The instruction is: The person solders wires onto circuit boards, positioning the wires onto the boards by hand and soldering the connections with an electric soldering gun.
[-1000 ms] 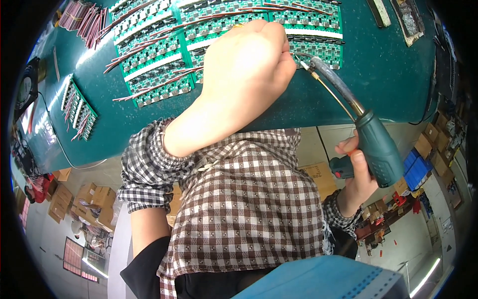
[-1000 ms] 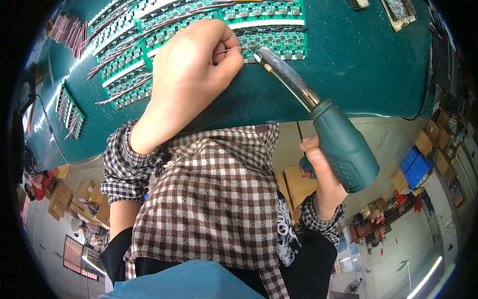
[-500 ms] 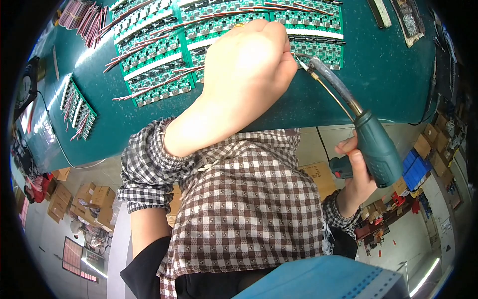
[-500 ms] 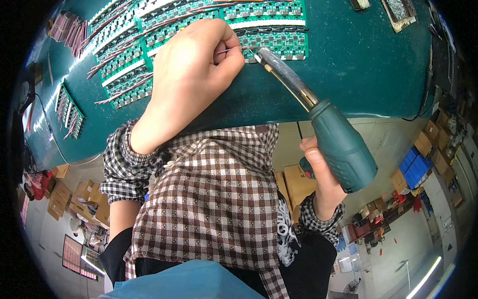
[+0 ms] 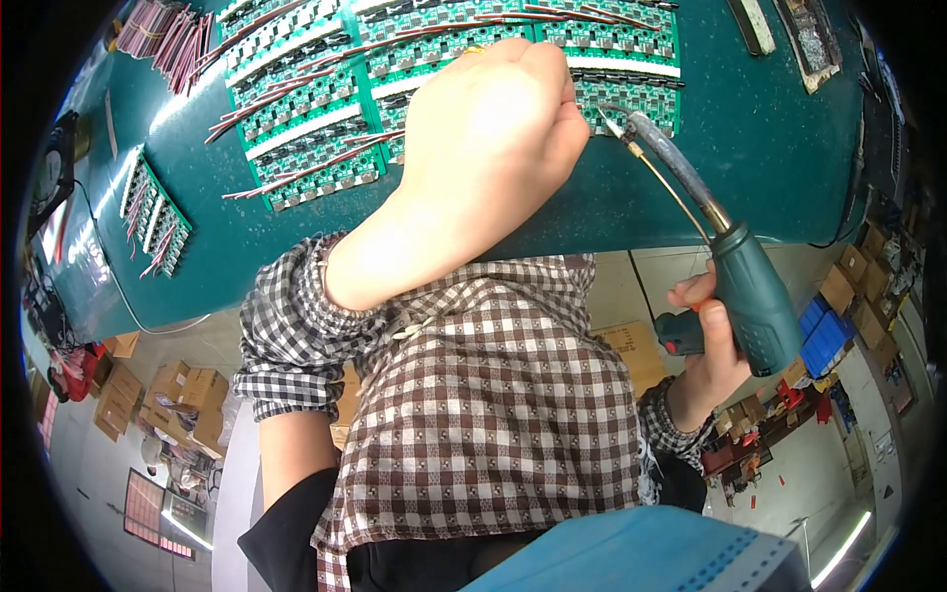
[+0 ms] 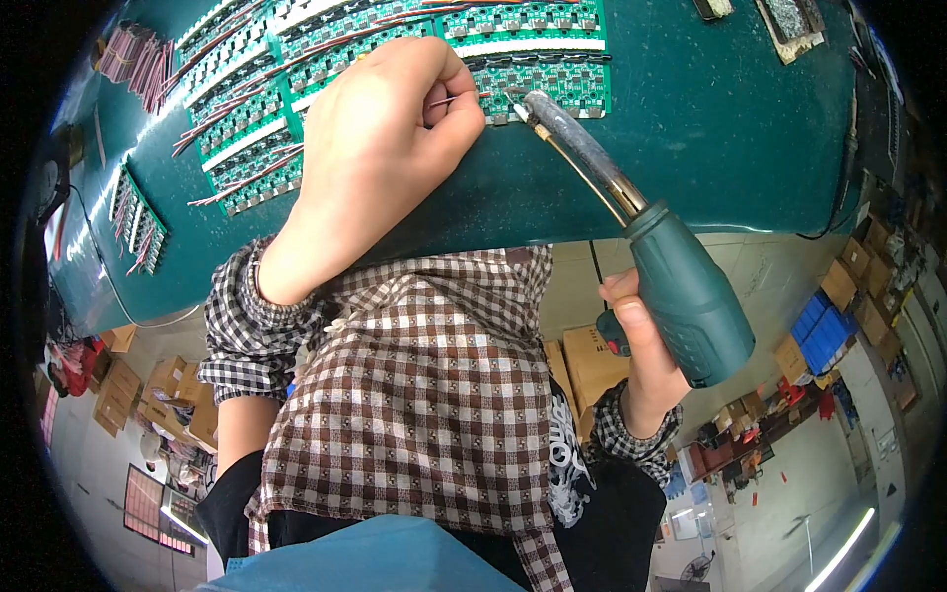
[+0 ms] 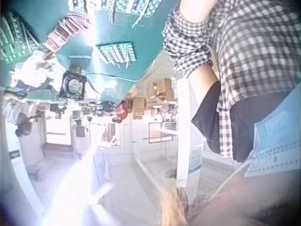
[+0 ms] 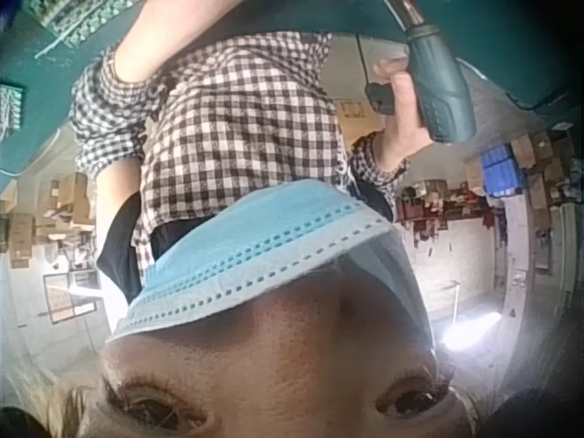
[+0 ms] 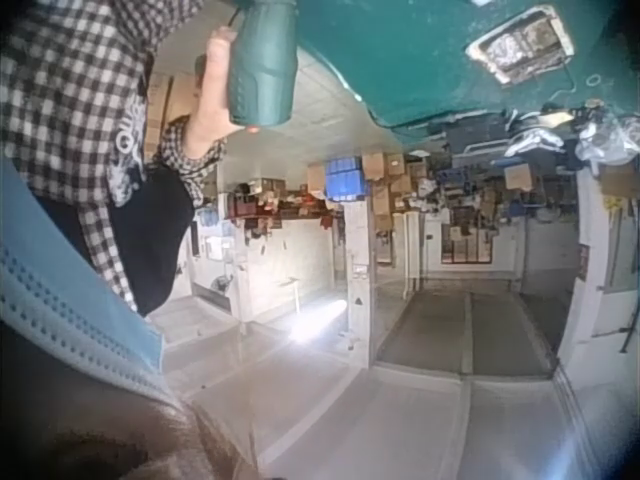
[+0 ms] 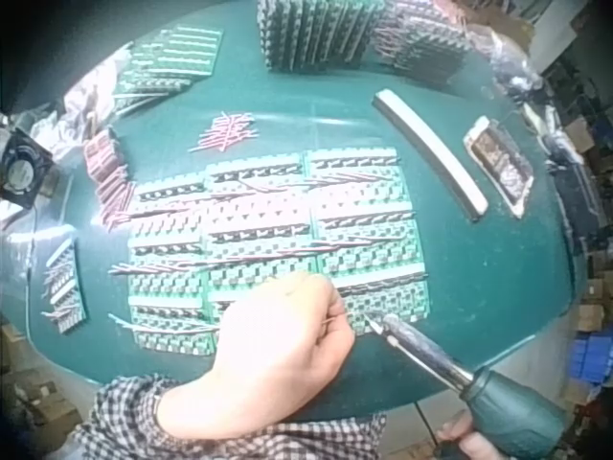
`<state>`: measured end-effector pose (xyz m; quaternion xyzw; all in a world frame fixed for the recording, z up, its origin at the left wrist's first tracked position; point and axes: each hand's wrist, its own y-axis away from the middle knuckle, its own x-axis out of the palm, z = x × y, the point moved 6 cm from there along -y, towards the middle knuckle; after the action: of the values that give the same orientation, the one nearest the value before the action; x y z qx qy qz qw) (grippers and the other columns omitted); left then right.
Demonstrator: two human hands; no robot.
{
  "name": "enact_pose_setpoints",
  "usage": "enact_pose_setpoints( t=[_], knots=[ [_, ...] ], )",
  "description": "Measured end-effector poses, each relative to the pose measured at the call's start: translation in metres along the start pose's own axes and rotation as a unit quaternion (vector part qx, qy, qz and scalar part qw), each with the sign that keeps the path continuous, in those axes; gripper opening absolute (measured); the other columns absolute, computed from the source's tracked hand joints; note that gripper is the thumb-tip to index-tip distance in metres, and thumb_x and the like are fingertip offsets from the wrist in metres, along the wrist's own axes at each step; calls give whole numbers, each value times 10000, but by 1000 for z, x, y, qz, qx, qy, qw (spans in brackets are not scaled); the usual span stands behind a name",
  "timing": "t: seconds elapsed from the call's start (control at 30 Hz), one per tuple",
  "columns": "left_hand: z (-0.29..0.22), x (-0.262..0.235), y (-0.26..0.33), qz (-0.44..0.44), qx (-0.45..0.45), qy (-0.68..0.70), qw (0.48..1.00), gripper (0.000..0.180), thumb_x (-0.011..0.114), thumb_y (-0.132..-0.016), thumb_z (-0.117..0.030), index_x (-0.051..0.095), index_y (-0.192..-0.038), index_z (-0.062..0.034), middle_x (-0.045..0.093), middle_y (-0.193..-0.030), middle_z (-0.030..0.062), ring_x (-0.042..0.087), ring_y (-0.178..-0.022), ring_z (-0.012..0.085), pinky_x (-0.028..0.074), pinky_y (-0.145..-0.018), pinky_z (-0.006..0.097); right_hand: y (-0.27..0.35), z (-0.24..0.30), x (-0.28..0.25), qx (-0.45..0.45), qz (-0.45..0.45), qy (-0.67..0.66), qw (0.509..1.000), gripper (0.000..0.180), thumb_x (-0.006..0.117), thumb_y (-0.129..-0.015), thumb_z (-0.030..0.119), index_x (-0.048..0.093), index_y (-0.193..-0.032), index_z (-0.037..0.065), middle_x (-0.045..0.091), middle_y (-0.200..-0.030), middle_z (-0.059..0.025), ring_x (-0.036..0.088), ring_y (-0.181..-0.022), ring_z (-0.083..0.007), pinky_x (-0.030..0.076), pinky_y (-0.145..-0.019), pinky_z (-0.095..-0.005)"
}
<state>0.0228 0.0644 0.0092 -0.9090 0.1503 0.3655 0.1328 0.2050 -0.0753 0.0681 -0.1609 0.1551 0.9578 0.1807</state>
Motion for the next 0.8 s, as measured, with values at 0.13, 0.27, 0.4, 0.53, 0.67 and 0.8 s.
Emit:
enact_pose_setpoints(
  t=[0.13,0.27,0.4,0.53,0.67,0.8],
  knots=[
    [-1,-1,0,3,-1,4,1000,74,632,-704,-75,561,-722,-61,548,-654,55,554,-592,210,450,-538,323,1,-2,-2,19,-17,-21,999,401,602,-806,165,538,-1090,-111,610,-833,-154,628,-747,-249,563,-621,-338],
    [0,-2,0,20,-11,6,1000,71,630,-711,-75,563,-728,-58,551,-665,60,556,-595,214,450,-541,323,1,-3,-2,38,-33,-24,998,417,606,-807,190,539,-1099,-99,624,-882,-164,646,-793,-269,568,-621,-336],
    [-1,-2,3,4,-4,-3,1000,84,640,-714,-63,562,-741,-50,551,-675,66,558,-597,219,448,-542,328,1,-5,-3,44,-17,-26,999,418,608,-805,193,540,-1099,-97,618,-872,-159,640,-785,-263,567,-623,-336],
    [-3,0,5,-16,3,-25,1000,99,648,-714,-46,556,-750,-41,542,-674,72,554,-595,224,439,-538,337,1,-6,-3,49,-9,-27,998,419,610,-801,192,541,-1094,-99,610,-856,-151,631,-781,-257,567,-633,-336],
    [-3,0,5,-21,2,-11,1000,98,645,-717,-43,552,-749,-39,537,-674,76,552,-597,227,434,-537,341,1,-7,-3,52,-3,-25,998,412,607,-797,179,542,-1092,-101,608,-853,-149,628,-778,-253,566,-636,-336],
    [-3,0,5,-19,2,-12,1000,96,642,-720,-45,552,-752,-40,539,-679,79,554,-604,230,435,-541,343,2,-7,-2,54,-8,-33,998,407,607,-795,174,545,-1089,-101,608,-849,-147,627,-772,-249,566,-634,-334]
  ],
)
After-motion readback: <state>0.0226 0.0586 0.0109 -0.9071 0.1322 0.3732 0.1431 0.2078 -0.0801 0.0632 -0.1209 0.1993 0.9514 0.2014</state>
